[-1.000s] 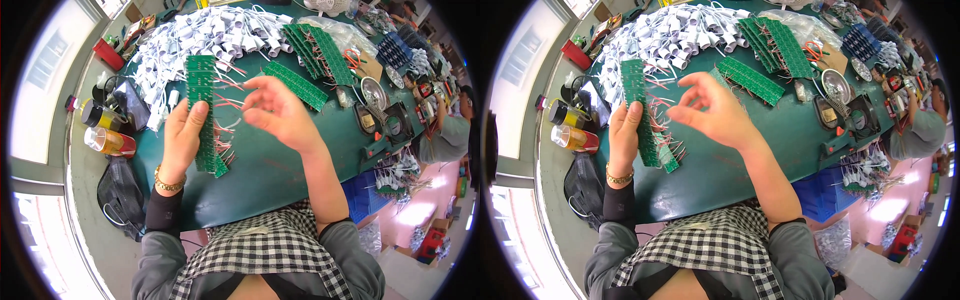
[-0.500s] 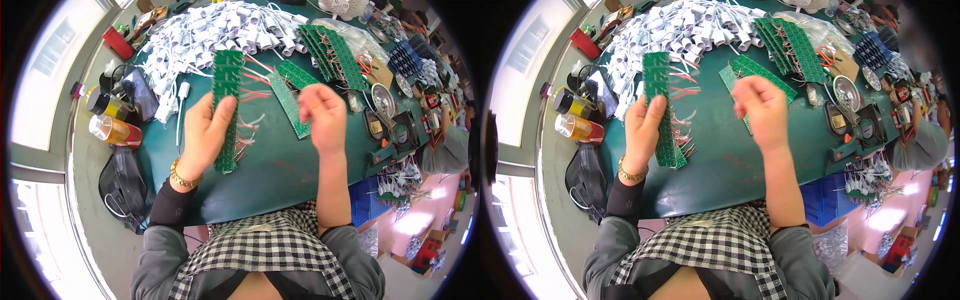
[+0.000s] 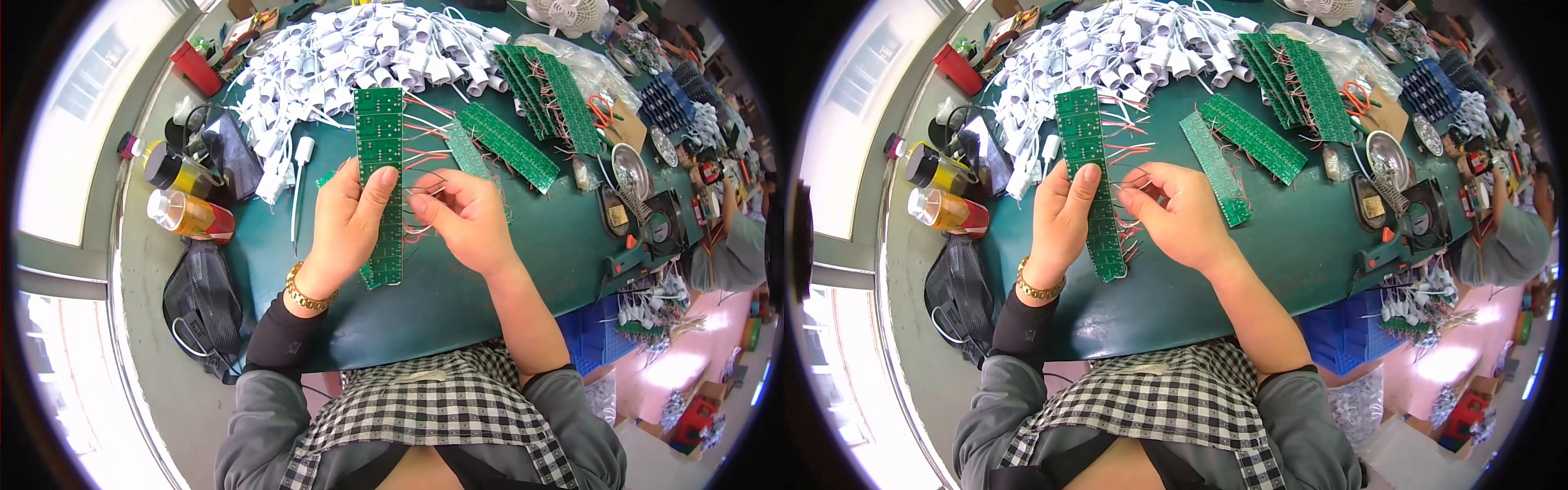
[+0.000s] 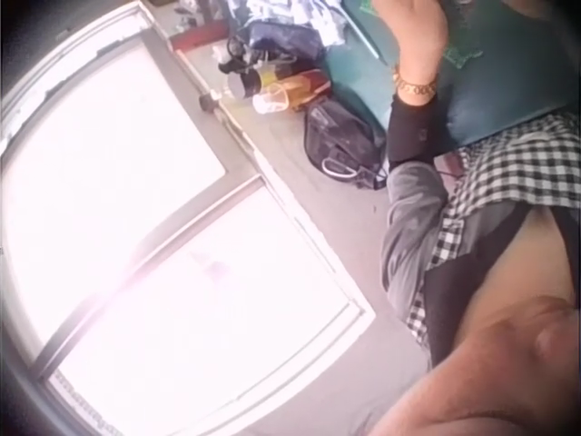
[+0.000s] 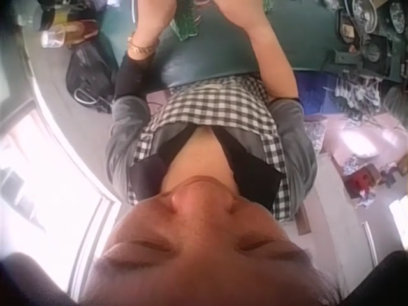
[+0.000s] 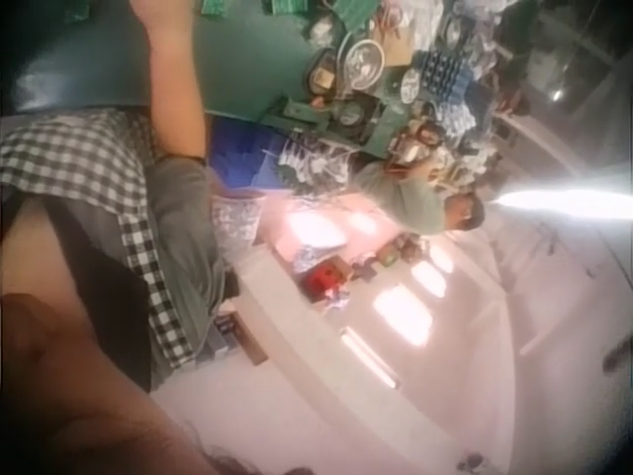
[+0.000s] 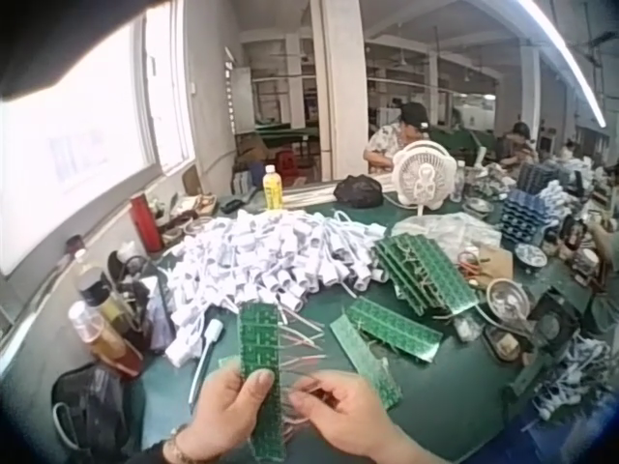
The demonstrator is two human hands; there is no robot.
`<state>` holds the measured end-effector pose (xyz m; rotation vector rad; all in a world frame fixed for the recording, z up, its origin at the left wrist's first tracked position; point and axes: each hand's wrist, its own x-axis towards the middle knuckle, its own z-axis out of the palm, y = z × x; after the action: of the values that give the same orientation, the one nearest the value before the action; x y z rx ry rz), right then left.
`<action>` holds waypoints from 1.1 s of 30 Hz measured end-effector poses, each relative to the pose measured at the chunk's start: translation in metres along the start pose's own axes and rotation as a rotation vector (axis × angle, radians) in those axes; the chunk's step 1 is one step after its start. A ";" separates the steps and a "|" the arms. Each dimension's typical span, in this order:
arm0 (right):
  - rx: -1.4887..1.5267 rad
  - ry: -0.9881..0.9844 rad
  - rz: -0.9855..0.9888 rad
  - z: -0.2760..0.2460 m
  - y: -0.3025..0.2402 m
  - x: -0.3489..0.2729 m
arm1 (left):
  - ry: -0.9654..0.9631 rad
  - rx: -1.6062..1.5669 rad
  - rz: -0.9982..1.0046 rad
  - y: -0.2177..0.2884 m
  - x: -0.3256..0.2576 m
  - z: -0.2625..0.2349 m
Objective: The person assembles small circuit boards by hand, arranging and handling electronic components and wires.
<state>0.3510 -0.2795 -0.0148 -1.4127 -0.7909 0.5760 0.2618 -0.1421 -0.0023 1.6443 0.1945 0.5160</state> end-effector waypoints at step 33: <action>-0.119 0.212 -0.393 0.018 0.005 -0.014 | 0.102 -0.103 -0.033 0.006 -0.001 -0.001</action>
<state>0.3285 -0.2785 -0.0225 -1.3519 -0.9119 0.0758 0.2595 -0.1427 0.0035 1.5131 0.2659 0.5761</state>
